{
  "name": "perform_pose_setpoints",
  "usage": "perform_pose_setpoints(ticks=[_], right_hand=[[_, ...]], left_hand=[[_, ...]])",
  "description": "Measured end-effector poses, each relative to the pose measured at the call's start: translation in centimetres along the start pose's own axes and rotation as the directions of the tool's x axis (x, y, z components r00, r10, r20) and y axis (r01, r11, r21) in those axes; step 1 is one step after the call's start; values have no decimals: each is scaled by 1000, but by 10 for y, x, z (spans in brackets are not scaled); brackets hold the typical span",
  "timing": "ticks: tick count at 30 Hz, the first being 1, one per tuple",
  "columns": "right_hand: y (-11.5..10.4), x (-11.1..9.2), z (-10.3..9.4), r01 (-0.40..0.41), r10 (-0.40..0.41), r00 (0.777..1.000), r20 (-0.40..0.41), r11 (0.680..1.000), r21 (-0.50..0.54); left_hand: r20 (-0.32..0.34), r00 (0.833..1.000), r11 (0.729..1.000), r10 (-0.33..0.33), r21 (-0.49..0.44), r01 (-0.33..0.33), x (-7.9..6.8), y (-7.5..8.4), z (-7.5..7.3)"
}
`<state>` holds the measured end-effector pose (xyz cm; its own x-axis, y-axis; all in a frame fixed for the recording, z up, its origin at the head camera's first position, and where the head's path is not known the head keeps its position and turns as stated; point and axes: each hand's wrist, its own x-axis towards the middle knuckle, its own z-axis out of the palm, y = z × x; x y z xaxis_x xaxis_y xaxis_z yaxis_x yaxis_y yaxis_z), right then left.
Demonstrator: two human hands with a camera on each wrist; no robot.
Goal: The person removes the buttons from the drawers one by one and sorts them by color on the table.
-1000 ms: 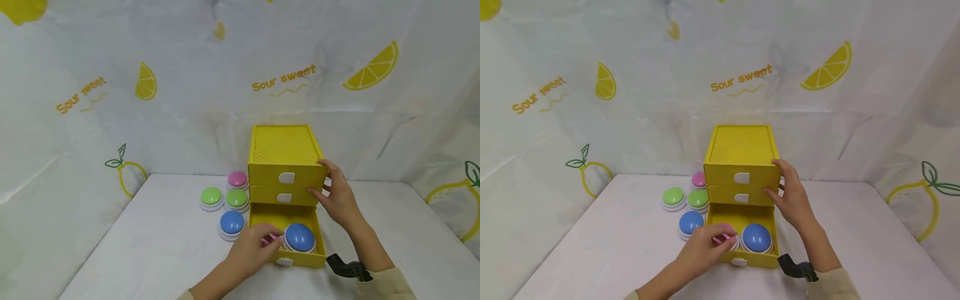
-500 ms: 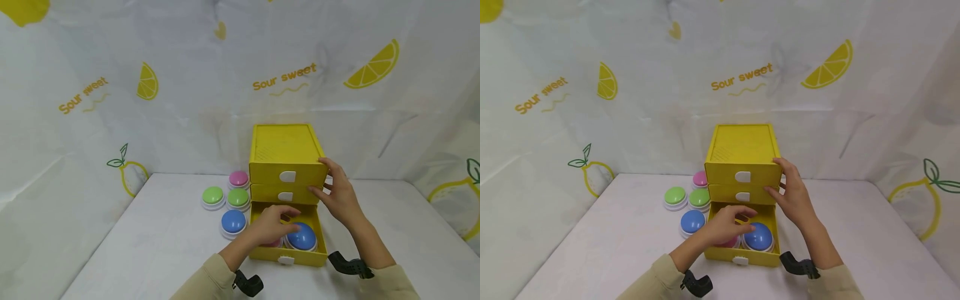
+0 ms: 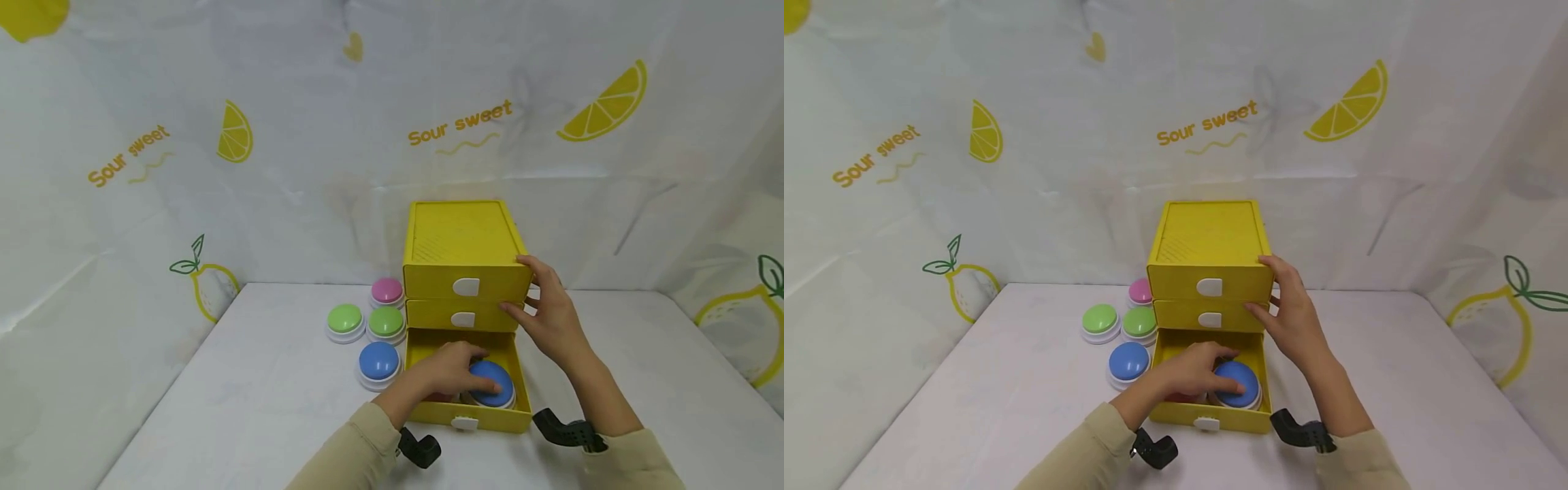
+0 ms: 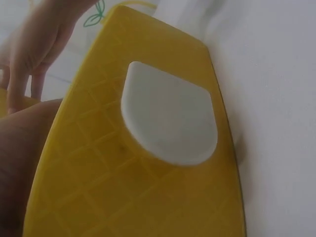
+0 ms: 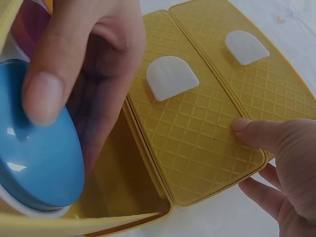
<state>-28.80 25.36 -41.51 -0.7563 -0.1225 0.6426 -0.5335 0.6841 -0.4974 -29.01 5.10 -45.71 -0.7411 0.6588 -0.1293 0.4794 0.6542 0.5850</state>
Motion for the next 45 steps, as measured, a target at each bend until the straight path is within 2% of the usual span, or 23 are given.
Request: perform_pose_setpoints(ticks=[8, 15, 22, 27, 33, 38, 42, 45], right_hand=[[1, 1, 0, 0, 0, 1000, 2, 1000, -1], [1, -1, 0, -10, 10, 1000, 2, 1000, 3], [-1, -1, 2, -21, 21, 1000, 6, 1000, 6], [-1, -1, 2, -22, 22, 1000, 10, 1000, 1], [0, -1, 3, -21, 21, 1000, 8, 1000, 6], [-1, -1, 5, -19, 19, 1000, 14, 1000, 13], [-1, 0, 4, -21, 21, 1000, 13, 1000, 14], [-1, 1, 3, -17, 17, 1000, 7, 1000, 13]], left_hand=[[-5, 1000, 1000, 9, 24, -9, -1, -1, 5], [-13, 1000, 990, 4, -138, -6, -6, 0, 2], [-21, 999, 978, 43, -201, -46, -8, -4, -2], [-19, 998, 981, 67, -181, -70, -7, -4, -6], [35, 997, 992, 64, -113, -59, -8, 3, -10], [69, 993, 985, 91, -156, -79, -7, 2, -6], [61, 988, 975, 143, -180, -131, -5, 2, -4], [29, 985, 971, 171, -173, -164, -4, 4, -4]])
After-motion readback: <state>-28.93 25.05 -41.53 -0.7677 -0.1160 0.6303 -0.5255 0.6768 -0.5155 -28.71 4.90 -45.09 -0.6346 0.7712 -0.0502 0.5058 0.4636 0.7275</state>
